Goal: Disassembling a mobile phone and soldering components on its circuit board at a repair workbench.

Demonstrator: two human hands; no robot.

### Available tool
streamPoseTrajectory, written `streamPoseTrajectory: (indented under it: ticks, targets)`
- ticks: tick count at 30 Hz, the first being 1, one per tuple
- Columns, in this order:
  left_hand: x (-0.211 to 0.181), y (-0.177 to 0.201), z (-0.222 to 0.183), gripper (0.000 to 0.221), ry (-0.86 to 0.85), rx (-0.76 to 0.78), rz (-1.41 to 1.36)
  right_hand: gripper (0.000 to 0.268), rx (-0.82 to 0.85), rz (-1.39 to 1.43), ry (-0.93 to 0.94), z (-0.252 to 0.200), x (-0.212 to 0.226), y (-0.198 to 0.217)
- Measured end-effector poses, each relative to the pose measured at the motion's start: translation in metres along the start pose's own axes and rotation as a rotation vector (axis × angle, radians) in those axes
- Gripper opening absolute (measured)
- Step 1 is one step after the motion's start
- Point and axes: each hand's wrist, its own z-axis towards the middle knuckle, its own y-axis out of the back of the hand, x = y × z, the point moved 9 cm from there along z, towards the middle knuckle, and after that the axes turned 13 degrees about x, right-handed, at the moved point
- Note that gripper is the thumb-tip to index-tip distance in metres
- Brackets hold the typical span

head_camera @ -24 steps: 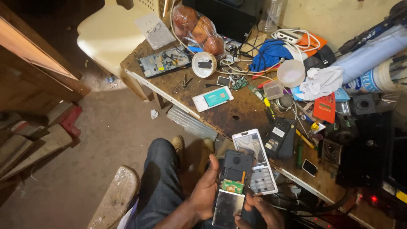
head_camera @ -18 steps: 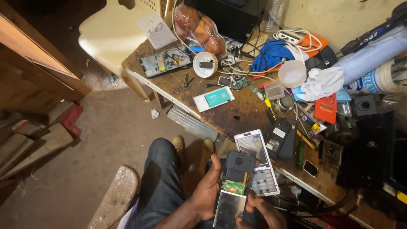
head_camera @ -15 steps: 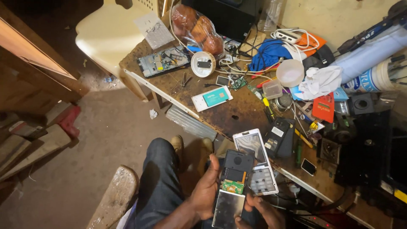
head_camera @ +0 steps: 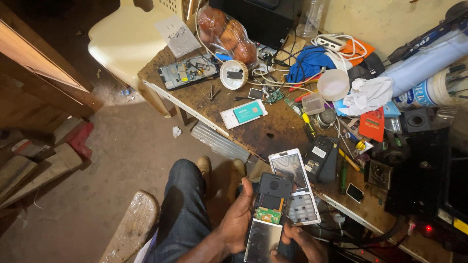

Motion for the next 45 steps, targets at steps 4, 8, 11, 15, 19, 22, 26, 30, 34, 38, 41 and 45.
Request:
streamPoseTrajectory:
  ticks: [4,8,11,15,19,22,26,30,34,38,41,45]
  targets:
    - [0.007,0.017,-0.002,0.114,0.048,-0.050,0.045,0.054,-0.037,0.029,0.254,-0.005,0.067,-0.034]
    - [0.012,0.033,-0.004,0.099,-0.003,-0.195,0.008,0.034,0.077,-0.409,0.293,0.025,0.138,-0.042]
    - [0.016,0.044,-0.009,0.095,-0.016,-0.303,-0.005,0.027,0.014,-0.973,0.538,0.042,0.198,-0.088]
    - [0.007,0.045,-0.019,0.091,-0.036,-0.449,0.077,0.031,0.006,-1.104,0.510,0.071,0.191,-0.088]
    - [0.013,0.031,-0.009,0.101,-0.008,-0.107,0.065,0.037,0.023,-1.077,0.438,0.076,0.171,-0.082]
    - [0.012,0.038,-0.015,0.093,-0.038,-0.267,0.052,0.037,0.052,-1.047,0.401,0.074,0.167,-0.081]
    - [0.018,0.029,-0.011,0.100,0.024,-0.194,0.078,0.029,-0.052,-1.051,0.487,0.069,0.178,-0.080]
    - [0.018,0.023,-0.005,0.101,0.015,-0.124,0.115,0.021,-0.199,-0.904,0.339,0.067,0.173,-0.068]
    - [0.012,0.017,-0.006,0.095,-0.033,-0.173,0.216,0.023,-0.147,-0.996,0.451,0.063,0.183,-0.080]
    - [0.016,0.033,-0.007,0.083,-0.064,-0.244,0.214,0.023,-0.175,-1.059,0.448,0.064,0.179,-0.079]
    - [0.007,0.034,-0.012,0.073,-0.122,-0.395,0.255,0.020,-0.171,-1.109,0.510,0.064,0.183,-0.084]
    - [-0.001,0.035,-0.021,0.069,-0.106,-0.584,0.306,0.020,-0.158,-1.144,0.514,0.066,0.175,-0.081]
